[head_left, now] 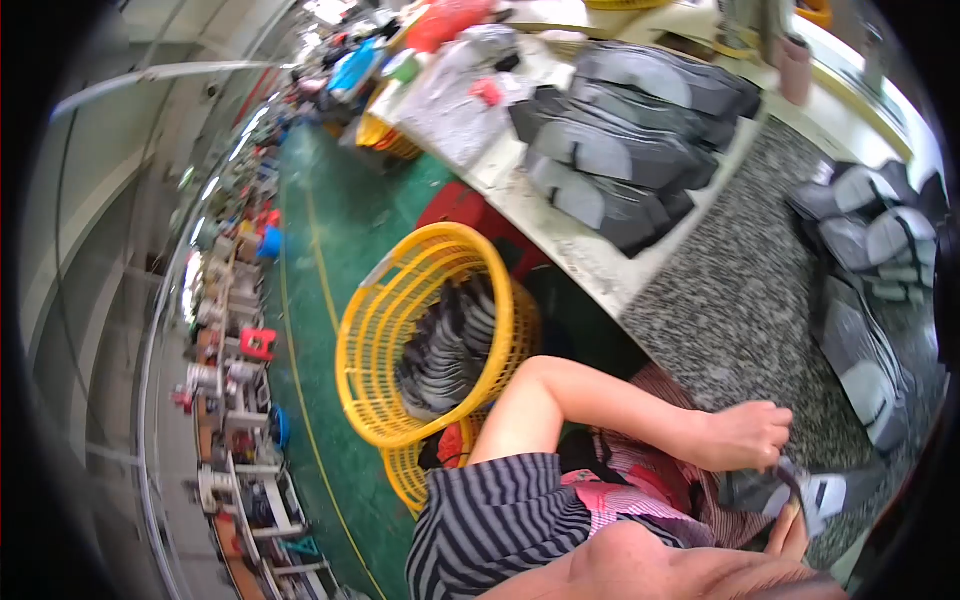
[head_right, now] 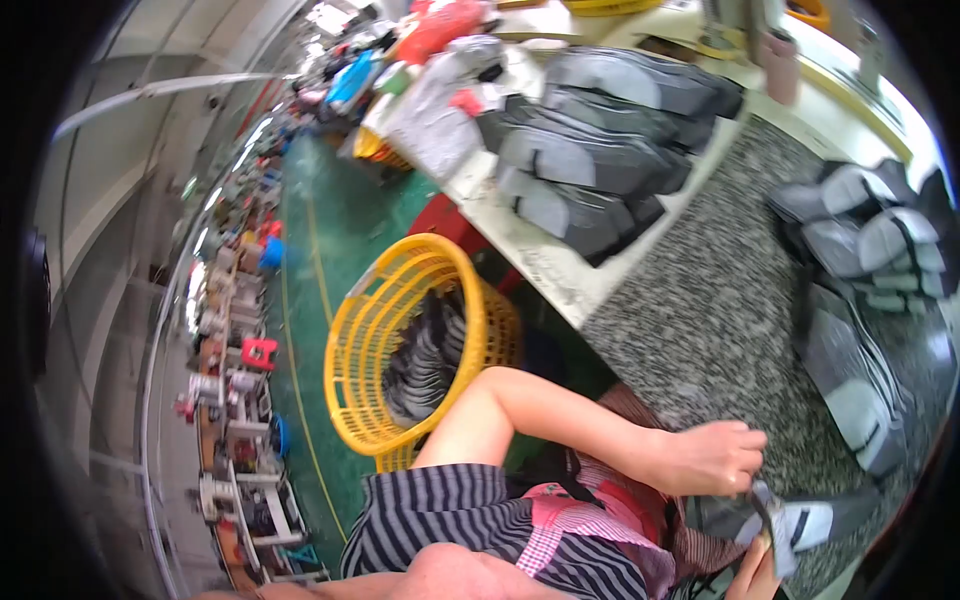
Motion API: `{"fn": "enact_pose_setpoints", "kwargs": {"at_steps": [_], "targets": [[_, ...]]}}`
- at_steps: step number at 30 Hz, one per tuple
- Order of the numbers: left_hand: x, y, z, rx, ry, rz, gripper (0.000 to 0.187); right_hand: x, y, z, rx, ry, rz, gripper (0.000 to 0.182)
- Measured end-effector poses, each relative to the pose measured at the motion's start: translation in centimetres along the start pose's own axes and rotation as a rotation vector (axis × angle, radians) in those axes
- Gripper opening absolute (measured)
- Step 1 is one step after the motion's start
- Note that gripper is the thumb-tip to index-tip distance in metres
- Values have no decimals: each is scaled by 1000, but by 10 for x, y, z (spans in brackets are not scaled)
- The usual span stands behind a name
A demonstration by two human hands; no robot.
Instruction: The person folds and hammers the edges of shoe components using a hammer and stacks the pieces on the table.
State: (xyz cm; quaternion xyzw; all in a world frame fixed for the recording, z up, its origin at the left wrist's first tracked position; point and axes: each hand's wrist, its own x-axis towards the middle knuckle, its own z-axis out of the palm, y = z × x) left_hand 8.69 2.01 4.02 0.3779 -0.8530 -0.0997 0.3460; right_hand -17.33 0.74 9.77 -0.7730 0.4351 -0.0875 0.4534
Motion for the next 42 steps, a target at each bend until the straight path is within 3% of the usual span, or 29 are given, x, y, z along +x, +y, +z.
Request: {"fn": "enact_pose_setpoints", "kwargs": {"at_steps": [2, 5, 6, 7, 8, 9, 10, 13, 15, 18, 24, 26, 28, 35, 38, 42], "targets": [[-6, 5, 0, 92, -13, 19, 14, -13, 20, -3, 54, 85, 121, 35], [-5, 11, -6, 77, -37, 18, 17, -22, -8, -12, -79, 168, -50, 29], [-4, 10, -7, 51, -34, 27, 24, -19, -15, -4, 63, 235, -29, 29], [-6, 8, -8, 54, -75, 39, 32, -18, -11, -1, 104, 175, -85, 37], [-8, 6, -6, 17, -83, 29, 31, -12, -12, -2, -57, 63, -149, 42], [-8, 4, -8, -32, -94, -9, 30, -10, -13, 1, 20, -59, 25, 44], [-5, 2, -13, -45, -68, -21, 27, -10, -14, 0, -9, -89, 60, 40], [-4, 8, -17, 27, 12, -155, 23, -10, -21, -9, 74, -98, 134, 39], [-8, 8, -14, -123, 33, -353, 18, -8, -16, -6, 77, -84, 83, 31], [-9, 16, -9, -128, 71, -398, 16, -2, -33, -17, 110, -30, 122, 24], [-12, 24, -9, -12, 80, -336, 16, -4, -44, -23, 96, 149, -48, 22], [-10, 24, -10, 44, 38, -268, 17, -4, -32, -17, 178, 55, -25, 25], [-12, 25, -11, 80, 21, -232, 17, -1, -22, -8, -5, -83, -15, 26], [-13, 28, -10, 327, -50, -23, 21, 4, -27, -12, 21, -85, 10, 28], [-9, 27, -10, 364, -32, 3, 10, 5, -24, -11, -26, -102, -19, 27], [-13, 32, -10, 418, -68, -15, 18, 3, -21, -8, -2, -44, -56, 25]]}}
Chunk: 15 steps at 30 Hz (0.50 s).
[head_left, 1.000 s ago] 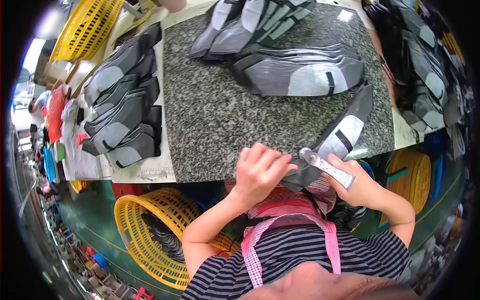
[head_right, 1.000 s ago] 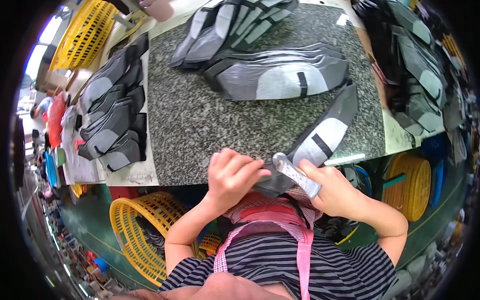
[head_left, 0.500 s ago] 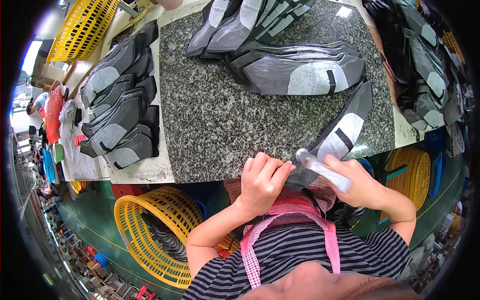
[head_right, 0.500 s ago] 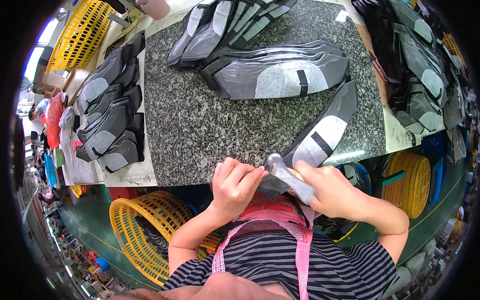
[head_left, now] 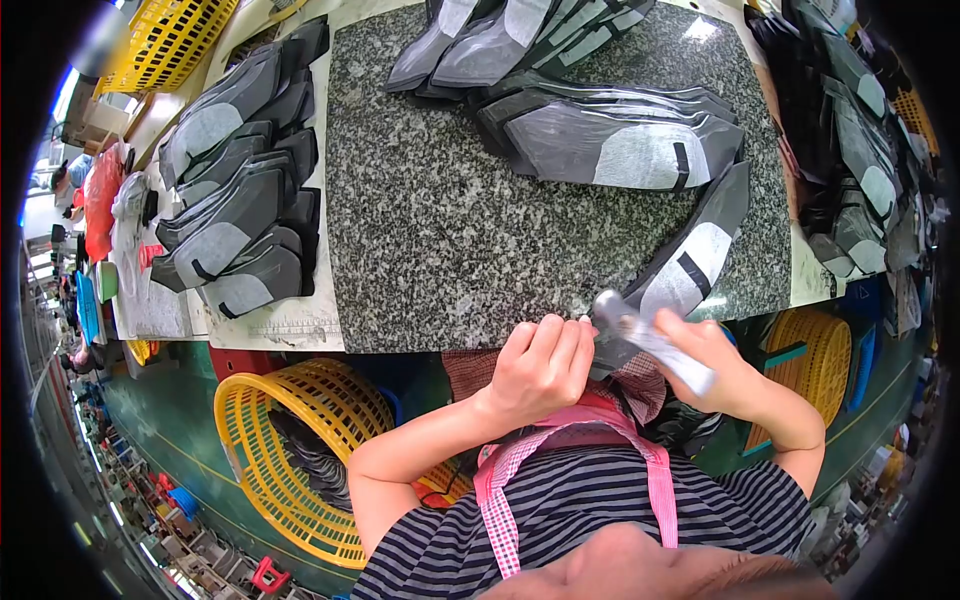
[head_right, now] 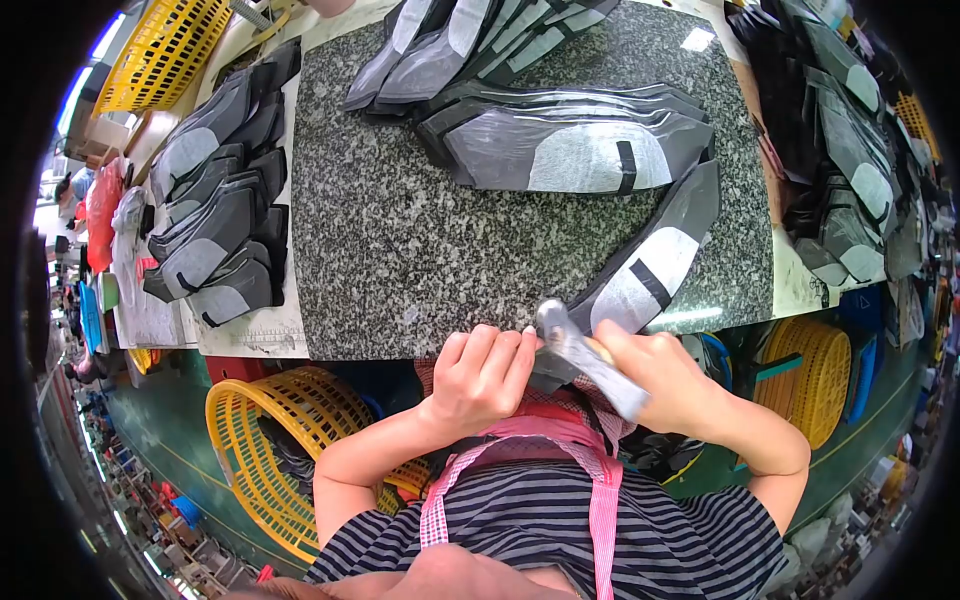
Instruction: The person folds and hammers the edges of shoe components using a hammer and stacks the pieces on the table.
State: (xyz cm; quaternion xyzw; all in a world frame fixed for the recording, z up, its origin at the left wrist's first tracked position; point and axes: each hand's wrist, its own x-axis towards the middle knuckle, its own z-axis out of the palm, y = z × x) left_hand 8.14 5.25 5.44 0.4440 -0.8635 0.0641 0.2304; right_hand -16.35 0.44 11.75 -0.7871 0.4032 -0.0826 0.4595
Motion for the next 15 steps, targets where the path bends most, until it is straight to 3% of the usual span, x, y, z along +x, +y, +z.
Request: {"fn": "enact_pose_setpoints", "kwargs": {"at_steps": [2, 6, 10, 12, 13, 14, 15], "targets": [[0, 1, -1, 34, -5, -6, 17, 4, 0, 2, -42, -77, 17, 25], [-1, 0, -1, 54, 3, -2, 17, -1, 3, 8, -18, 94, -93, 25], [-10, -5, 4, -32, 0, -17, 17, 8, -4, 10, -75, -85, 5, 29], [-13, -2, 13, -194, 211, 114, 19, 9, -2, 10, -46, -46, -6, 29], [-10, 5, 7, -246, 118, 172, 30, 9, -4, 7, 39, -68, 64, 30], [-17, 20, 19, -301, 24, 101, 39, 9, -4, 5, 118, -88, 132, 31], [-18, 27, 22, -235, 37, 83, 40, 8, -2, 4, 113, -89, 131, 31]]}}
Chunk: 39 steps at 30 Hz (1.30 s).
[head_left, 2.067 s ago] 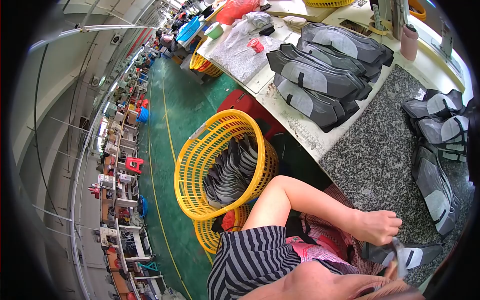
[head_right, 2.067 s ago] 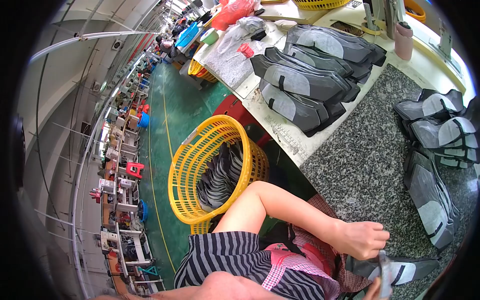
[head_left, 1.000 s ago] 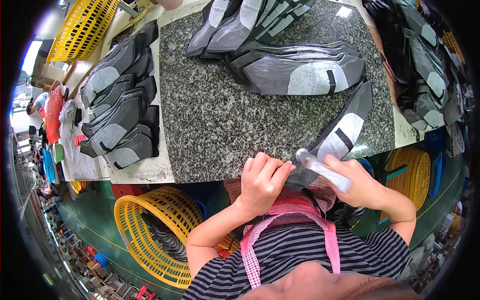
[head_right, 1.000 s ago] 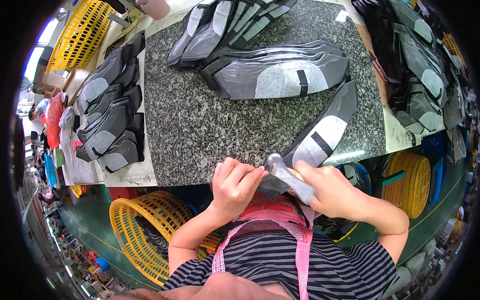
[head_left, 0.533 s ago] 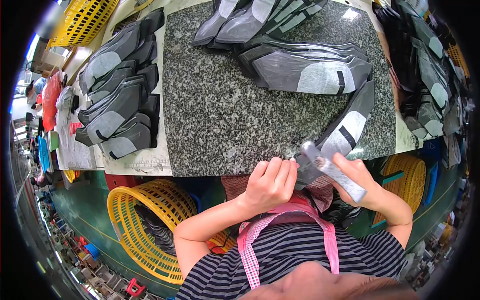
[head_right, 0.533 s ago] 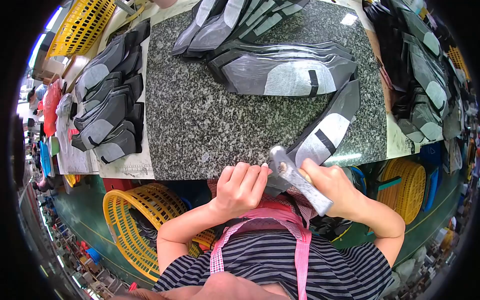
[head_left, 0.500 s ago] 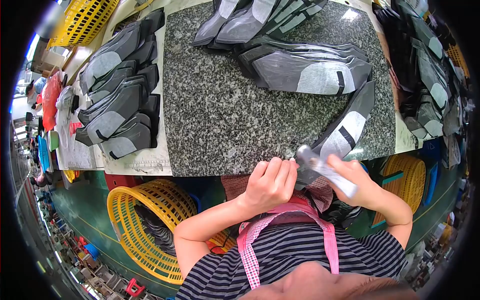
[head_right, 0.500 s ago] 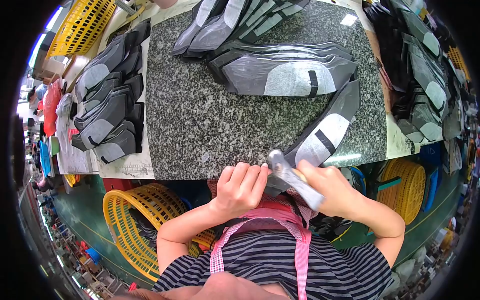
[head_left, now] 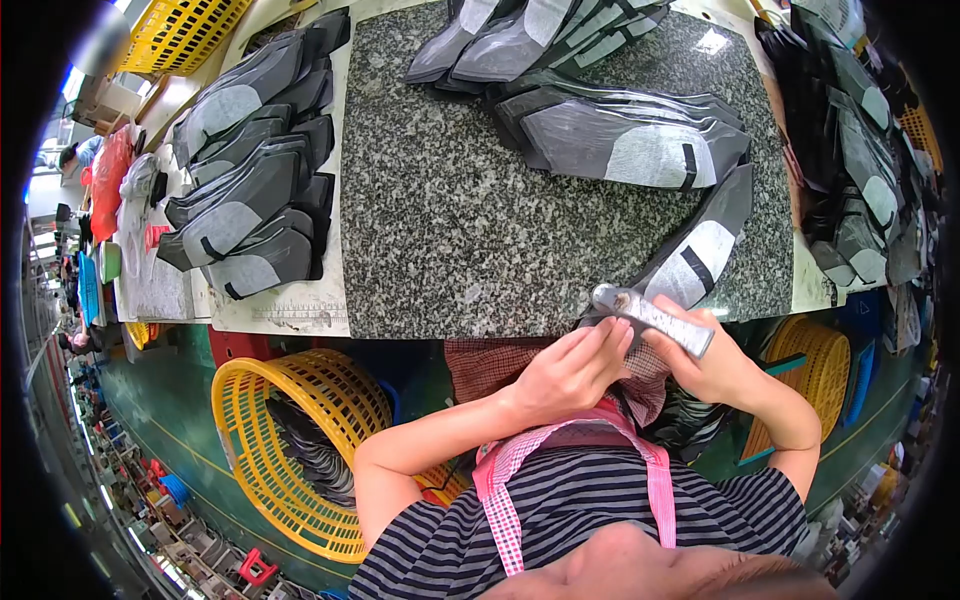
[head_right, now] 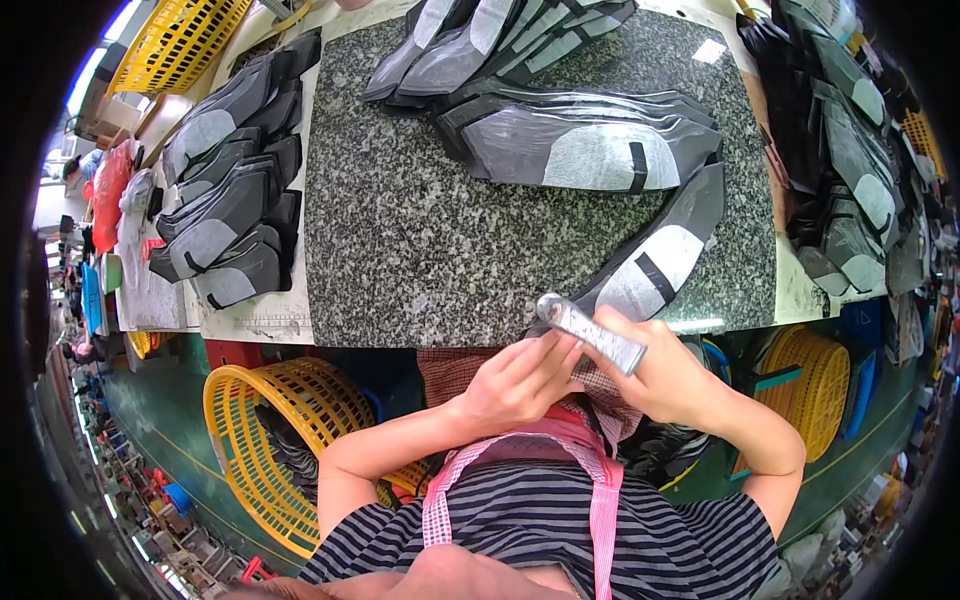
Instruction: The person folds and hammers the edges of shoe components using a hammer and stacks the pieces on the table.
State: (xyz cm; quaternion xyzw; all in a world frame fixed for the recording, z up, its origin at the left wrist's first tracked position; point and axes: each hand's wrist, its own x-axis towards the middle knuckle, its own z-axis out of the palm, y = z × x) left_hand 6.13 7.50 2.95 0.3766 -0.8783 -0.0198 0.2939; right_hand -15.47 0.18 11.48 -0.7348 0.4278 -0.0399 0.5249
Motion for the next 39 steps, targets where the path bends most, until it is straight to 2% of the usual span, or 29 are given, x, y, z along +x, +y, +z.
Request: {"fn": "enact_pose_setpoints", "kwargs": {"at_steps": [2, 5, 7, 12, 13, 15, 16, 17, 19, 20, 21, 22, 23, 24, 25, 26, 27, 28, 29, 31, 33, 34, 35, 36, 38, 39], "targets": [[-1, -1, 5, 69, 13, -4, 41, 0, 9, 2, -169, 162, -277, 32], [-4, -2, 2, 104, -18, 23, 42, 1, 2, 8, -93, 195, -246, 33], [-12, -3, 7, 91, -72, 67, 41, 9, -4, 10, -196, -19, -152, 34], [-3, -4, 7, 210, 22, 80, 41, 3, -10, 3, -92, 185, -246, 28], [-2, -4, 11, 189, 65, 76, 36, 2, -10, 5, -24, 162, -231, 29], [3, -5, 14, 126, 80, 74, 29, 7, 0, 8, -128, 29, -102, 29], [13, -3, 13, 92, 67, 28, 24, 9, 7, 9, -60, 81, -133, 24], [21, -2, 7, 151, -35, 19, 29, 9, 10, 7, 141, 91, -22, 25], [44, -14, -16, -155, -68, -74, 35, -3, 28, -4, 448, 219, 10, 33], [56, -28, -33, -433, -75, -179, 39, -11, 38, -14, 603, 264, -8, 39], [71, -42, -59, -651, -45, -328, 37, -24, 35, -31, 757, 278, -84, 44], [84, -63, -86, -605, 41, -370, 30, -36, 26, -36, 963, 407, -157, 45], [94, -80, -110, -657, 156, -446, 25, -42, 23, -42, 1030, 492, -273, 44], [104, -89, -141, -752, 175, -698, 24, -48, 21, -49, 1089, 569, -398, 45], [115, -100, -155, -642, 354, -685, 21, -52, 26, -58, 1001, 602, -557, 44], [126, -113, -160, -361, 537, -577, 22, -55, 26, -62, 913, 661, -586, 42], [135, -140, -151, -116, 750, -338, 27, -57, 31, -62, 914, 686, -586, 42], [144, -165, -147, 28, 794, -239, 34, -59, 38, -59, 915, 764, -485, 46], [153, -184, -144, 136, 710, -222, 35, -59, 44, -57, 914, 840, -385, 50], [158, -234, -124, 487, 407, -205, 31, -54, 43, -59, 836, 772, -351, 48], [130, -305, -76, 495, -56, -326, 27, -48, 41, -61, 765, 794, -207, 45], [124, -307, -61, 389, -60, -448, 26, -47, 44, -64, 762, 810, -209, 45], [119, -300, -51, 281, -61, -567, 26, -45, 48, -69, 718, 781, -112, 42], [124, -288, -56, 411, -39, -533, 26, -41, 49, -75, 676, 750, -20, 40], [144, -250, -58, 563, 69, -405, 26, -31, 51, -87, 641, 745, 9, 38], [162, -213, -66, 405, 117, -393, 24, -18, 50, -95, 599, 717, 28, 35]]}}
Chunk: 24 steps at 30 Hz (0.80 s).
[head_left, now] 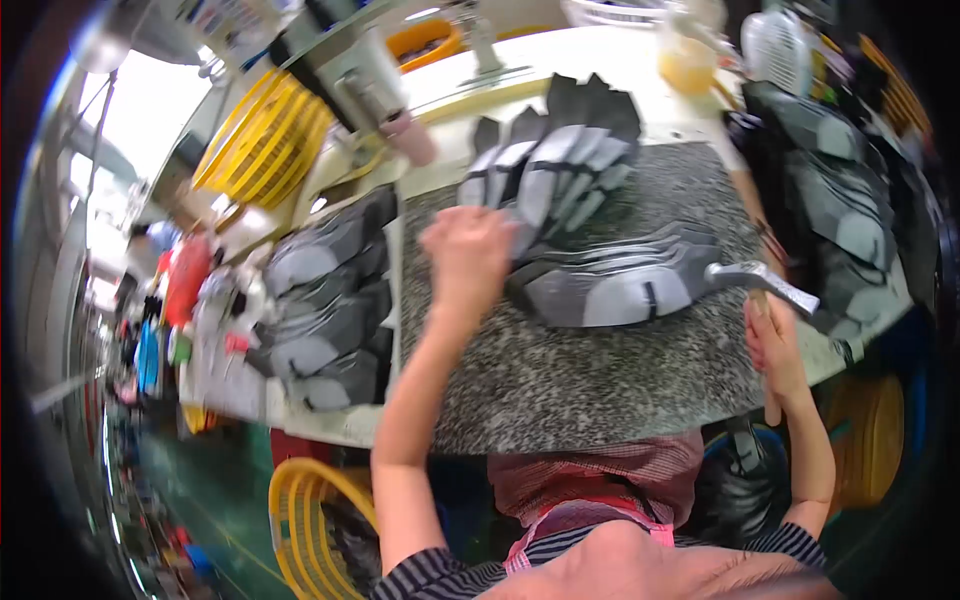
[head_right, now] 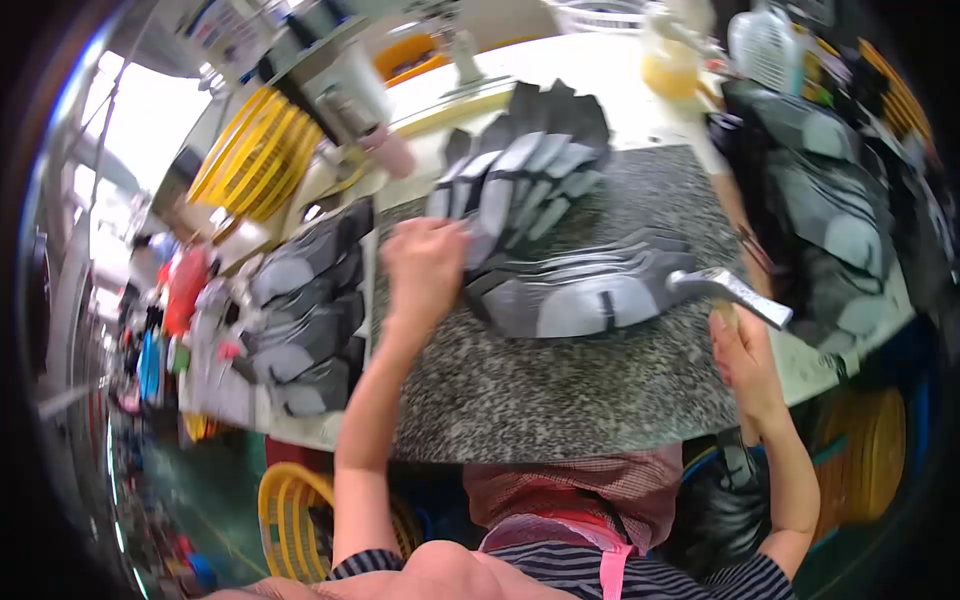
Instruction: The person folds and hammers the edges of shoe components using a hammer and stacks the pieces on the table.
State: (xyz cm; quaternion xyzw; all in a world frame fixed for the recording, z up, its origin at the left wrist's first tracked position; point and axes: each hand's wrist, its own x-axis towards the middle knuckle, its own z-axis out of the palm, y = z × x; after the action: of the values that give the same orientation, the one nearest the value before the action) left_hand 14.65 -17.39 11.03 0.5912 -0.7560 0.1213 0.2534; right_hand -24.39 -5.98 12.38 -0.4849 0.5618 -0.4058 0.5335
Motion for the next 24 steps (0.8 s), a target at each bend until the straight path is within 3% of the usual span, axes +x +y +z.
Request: {"fn": "enact_pose_setpoints", "kwargs": {"at_steps": [1, 2, 3, 4, 5, 6, 8, 10, 14, 15, 17, 20, 22, 24], "targets": [[5, 22, -7, 31, -95, 91, 21, 15, -3, 8, -74, 24, -19, 30], [-1, 35, 5, -313, 35, 231, 22, 31, -10, 15, -144, -16, -60, 28], [-6, 53, 3, -420, -7, 338, 29, 49, -12, 25, -307, -8, -202, 26], [-15, 62, 12, -464, -107, 335, 36, 69, -13, 36, -478, 10, -376, 24], [-21, 73, 18, -447, -138, 283, 42, 87, -9, 39, -475, -65, -301, 23], [-21, 75, 31, -351, -232, 288, 46, 122, 20, 40, -362, -110, -446, 23], [-26, 80, 50, -243, -230, 268, 47, 145, 12, 65, -341, -206, -394, 25], [-21, 84, 52, -274, -296, 207, 47, 177, 26, 70, -487, -213, -427, 26], [-36, 97, 89, -200, -232, 176, 56, 204, 25, 85, -806, -250, -468, 31], [-38, 95, 57, -202, -174, 273, 45, 214, 35, 83, -771, -245, -562, 32], [-43, 113, 58, -199, -166, 327, 39, 241, 63, 72, -715, -198, -789, 38], [-62, 157, 26, -339, -235, 498, 30, 224, 32, 84, -898, -218, -609, 38], [-81, 192, 12, -480, -310, 611, 34, 221, 22, 90, -956, -221, -673, 38], [-105, 207, -25, -603, -305, 660, 28, 215, 14, 92, -992, -267, -596, 37]]}}
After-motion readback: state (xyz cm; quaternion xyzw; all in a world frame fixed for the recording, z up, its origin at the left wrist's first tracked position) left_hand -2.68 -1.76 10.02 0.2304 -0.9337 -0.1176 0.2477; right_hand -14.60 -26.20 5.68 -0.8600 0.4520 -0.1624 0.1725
